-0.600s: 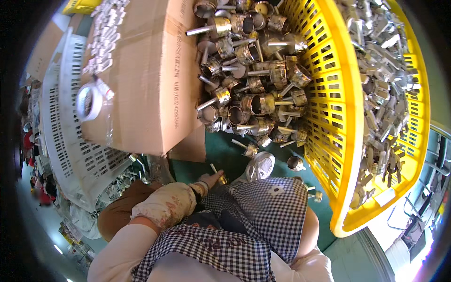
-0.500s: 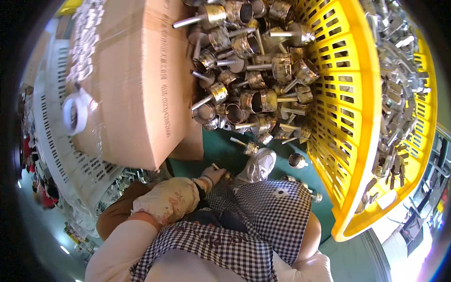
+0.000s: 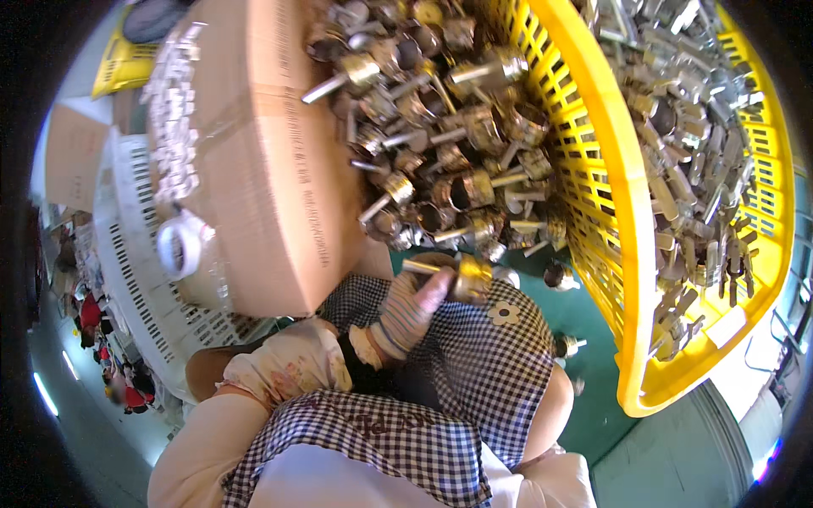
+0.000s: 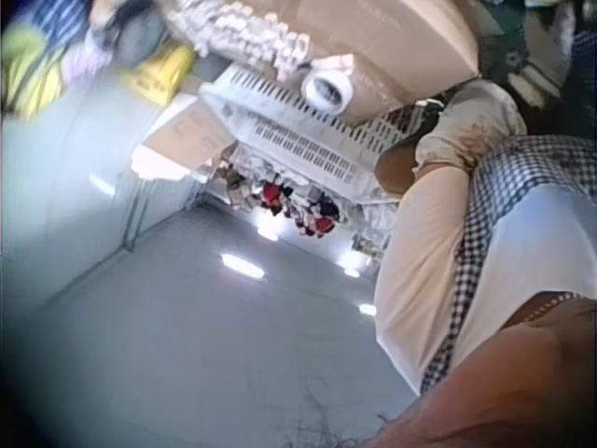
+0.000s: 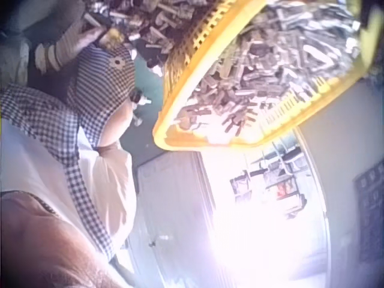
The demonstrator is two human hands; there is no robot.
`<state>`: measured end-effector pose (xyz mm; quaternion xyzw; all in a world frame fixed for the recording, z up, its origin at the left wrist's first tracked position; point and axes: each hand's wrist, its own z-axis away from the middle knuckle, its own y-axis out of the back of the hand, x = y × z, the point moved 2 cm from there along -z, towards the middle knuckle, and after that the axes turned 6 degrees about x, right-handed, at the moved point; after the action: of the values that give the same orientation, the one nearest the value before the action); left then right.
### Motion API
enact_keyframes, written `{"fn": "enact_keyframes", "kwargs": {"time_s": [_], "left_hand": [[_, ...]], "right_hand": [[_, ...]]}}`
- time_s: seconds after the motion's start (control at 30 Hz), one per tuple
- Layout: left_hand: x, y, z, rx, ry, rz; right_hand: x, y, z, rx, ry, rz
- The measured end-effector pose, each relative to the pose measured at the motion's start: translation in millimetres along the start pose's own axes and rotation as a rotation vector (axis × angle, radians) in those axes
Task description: Sorting and organizing small metal and plastic components from bins onto a cardboard box.
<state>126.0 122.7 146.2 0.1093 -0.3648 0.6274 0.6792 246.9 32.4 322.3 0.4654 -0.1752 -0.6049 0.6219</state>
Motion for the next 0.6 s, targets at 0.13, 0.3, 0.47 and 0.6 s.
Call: {"fn": "enact_keyframes", "kwargs": {"time_s": [0.13, 0.3, 0.47, 0.6], "left_hand": [[52.3, 5.3, 5.8, 0.007, -0.398, -0.413], [120.1, 2.2, 46.1, -0.245, -0.285, 0.409], [121.5, 74.4, 108.2, -0.213, -0.303, -0.462], [7.7, 169.8, 59.0, -0.240, -0.270, -1.359]], "right_hand": [[64.9, -43.4, -2.0, 0.171, -0.432, -0.043], [252.0, -72.2, -32.2, -0.040, -0.135, -0.569], [274.2, -47.0, -51.2, -0.002, 0.163, -0.473], [287.6, -48.2, -64.2, -0.010, 0.312, -0.377]]}}
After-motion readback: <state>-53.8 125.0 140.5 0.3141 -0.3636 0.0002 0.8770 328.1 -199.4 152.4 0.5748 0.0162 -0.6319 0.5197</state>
